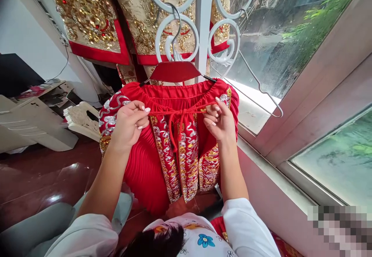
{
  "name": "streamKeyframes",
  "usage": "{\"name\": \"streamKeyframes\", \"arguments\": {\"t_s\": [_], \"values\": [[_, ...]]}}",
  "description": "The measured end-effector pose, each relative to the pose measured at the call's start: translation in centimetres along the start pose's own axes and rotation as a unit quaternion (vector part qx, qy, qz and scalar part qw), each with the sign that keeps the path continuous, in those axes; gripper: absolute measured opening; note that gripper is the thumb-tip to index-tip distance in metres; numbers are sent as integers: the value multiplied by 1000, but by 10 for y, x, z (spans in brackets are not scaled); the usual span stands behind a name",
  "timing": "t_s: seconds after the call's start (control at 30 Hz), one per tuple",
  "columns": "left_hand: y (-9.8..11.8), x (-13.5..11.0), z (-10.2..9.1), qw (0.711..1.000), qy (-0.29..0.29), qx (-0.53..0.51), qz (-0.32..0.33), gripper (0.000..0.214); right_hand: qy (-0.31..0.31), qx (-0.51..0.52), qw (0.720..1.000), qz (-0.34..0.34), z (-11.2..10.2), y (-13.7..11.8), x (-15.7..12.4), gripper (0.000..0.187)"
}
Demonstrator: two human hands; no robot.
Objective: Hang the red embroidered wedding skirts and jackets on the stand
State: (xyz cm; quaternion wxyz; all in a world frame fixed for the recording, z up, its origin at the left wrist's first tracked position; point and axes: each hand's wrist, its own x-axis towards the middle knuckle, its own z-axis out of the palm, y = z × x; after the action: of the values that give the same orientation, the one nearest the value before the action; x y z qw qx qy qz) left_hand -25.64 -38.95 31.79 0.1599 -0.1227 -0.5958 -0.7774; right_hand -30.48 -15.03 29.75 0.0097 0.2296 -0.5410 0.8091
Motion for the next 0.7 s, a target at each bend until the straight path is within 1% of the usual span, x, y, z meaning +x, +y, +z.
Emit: {"name": "streamKeyframes", "arguments": {"t_s": [0.1, 0.13, 0.27, 0.33, 0.43, 0.5, 0.53, 0.57, 0.6, 0.63, 0.67, 0.7], "values": [[-1, 1, 0, 1000, 16, 4, 11, 17, -20, -29, 999, 24, -2, 2, 1, 45], [-1, 2, 0, 1000, 18, 3, 10, 17, -18, -42, 999, 20, -3, 3, 2, 43], [0, 2, -2, 1000, 2, -8, -13, 18, 20, -66, 996, -65, -10, 0, 5, 48], [-1, 2, -2, 1000, 6, -3, -1, 17, 32, -60, 994, -83, -10, 0, 5, 48], [-6, -2, -4, 998, 22, 50, 39, 11, 55, -39, 996, -54, -6, 5, 0, 41], [-10, -7, -5, 989, 40, 130, 65, 11, 96, -59, 993, -38, -3, 10, -8, 36], [-11, -10, -4, 977, 60, 185, 89, 15, 131, -87, 986, -48, -1, 12, -12, 34], [-13, -13, -3, 956, 89, 250, 124, 20, 176, -130, 973, -77, 1, 13, -15, 29], [-14, -15, -1, 925, 120, 318, 170, 23, 222, -189, 949, -120, 4, 13, -19, 24], [-14, -18, 2, 884, 143, 387, 218, 25, 260, -258, 914, -174, 7, 13, -21, 18], [-15, -19, 7, 841, 152, 449, 262, 26, 274, -332, 873, -229, 10, 12, -23, 15], [-14, -20, 12, 801, 143, 501, 293, 26, 262, -402, 832, -278, 14, 11, -24, 16]]}}
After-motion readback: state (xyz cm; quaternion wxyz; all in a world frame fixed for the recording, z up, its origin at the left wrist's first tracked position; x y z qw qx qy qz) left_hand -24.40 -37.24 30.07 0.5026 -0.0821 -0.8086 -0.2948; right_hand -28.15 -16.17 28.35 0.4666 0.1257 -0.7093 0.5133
